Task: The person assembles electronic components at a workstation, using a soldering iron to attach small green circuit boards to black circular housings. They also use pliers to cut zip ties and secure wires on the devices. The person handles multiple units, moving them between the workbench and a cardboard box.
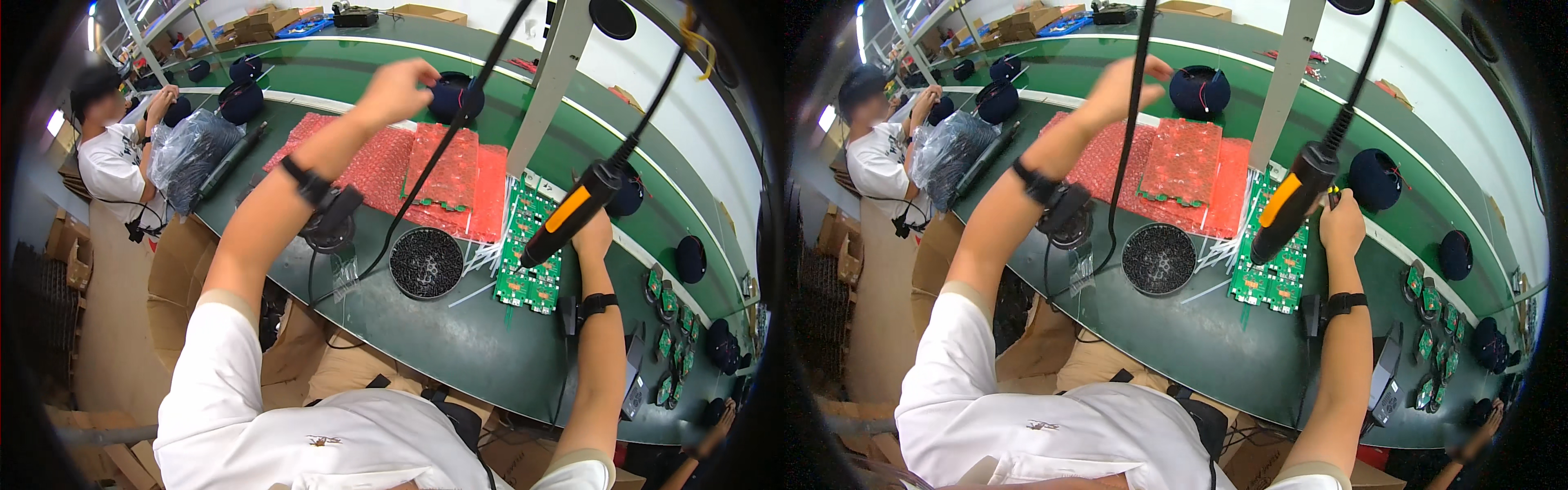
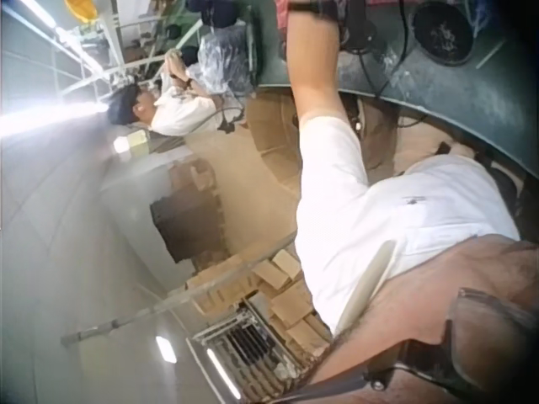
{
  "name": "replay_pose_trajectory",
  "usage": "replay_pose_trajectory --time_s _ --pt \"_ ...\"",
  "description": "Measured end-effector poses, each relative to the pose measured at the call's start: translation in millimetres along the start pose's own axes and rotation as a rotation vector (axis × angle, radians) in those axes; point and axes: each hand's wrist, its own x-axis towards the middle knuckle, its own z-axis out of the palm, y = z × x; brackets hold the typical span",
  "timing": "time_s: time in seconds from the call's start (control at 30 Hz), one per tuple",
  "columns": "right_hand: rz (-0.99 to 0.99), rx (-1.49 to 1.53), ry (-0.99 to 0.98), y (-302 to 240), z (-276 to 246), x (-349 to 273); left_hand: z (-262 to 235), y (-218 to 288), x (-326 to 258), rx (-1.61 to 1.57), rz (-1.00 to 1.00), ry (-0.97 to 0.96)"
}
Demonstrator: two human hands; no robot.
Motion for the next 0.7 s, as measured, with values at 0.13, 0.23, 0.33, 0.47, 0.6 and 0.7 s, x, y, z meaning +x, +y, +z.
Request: replay_pose_trajectory --time_s 0.13,0.23,0.33,0.47,0.6,0.7 --pt "0.053 -0.038 -0.053 -14.5 -1.7 4.6 87.6 -61.0 32.3 0.37 0.003 -0.158" --pt "0.076 -0.057 -0.061 -12.6 -8.2 4.5 110.6 -50.7 40.3 0.405 -0.046 -0.175" --pt "0.073 -0.055 -0.049 -10.9 -11.6 4.7 107.9 -26.7 34.3 0.463 -0.133 -0.104" --pt "0.05 -0.03 -0.032 -13.4 -8.6 4.3 70.7 -30.7 2.7 0.334 -0.114 0.167" --pt "0.064 -0.032 -0.035 -8.2 -6.8 3.0 -18.3 5.2 -53.0 0.317 0.008 0.459" --pt "0.089 -0.014 -0.039 -8.0 -8.4 0.0 -81.9 47.3 -129.0 0.16 0.028 0.571"
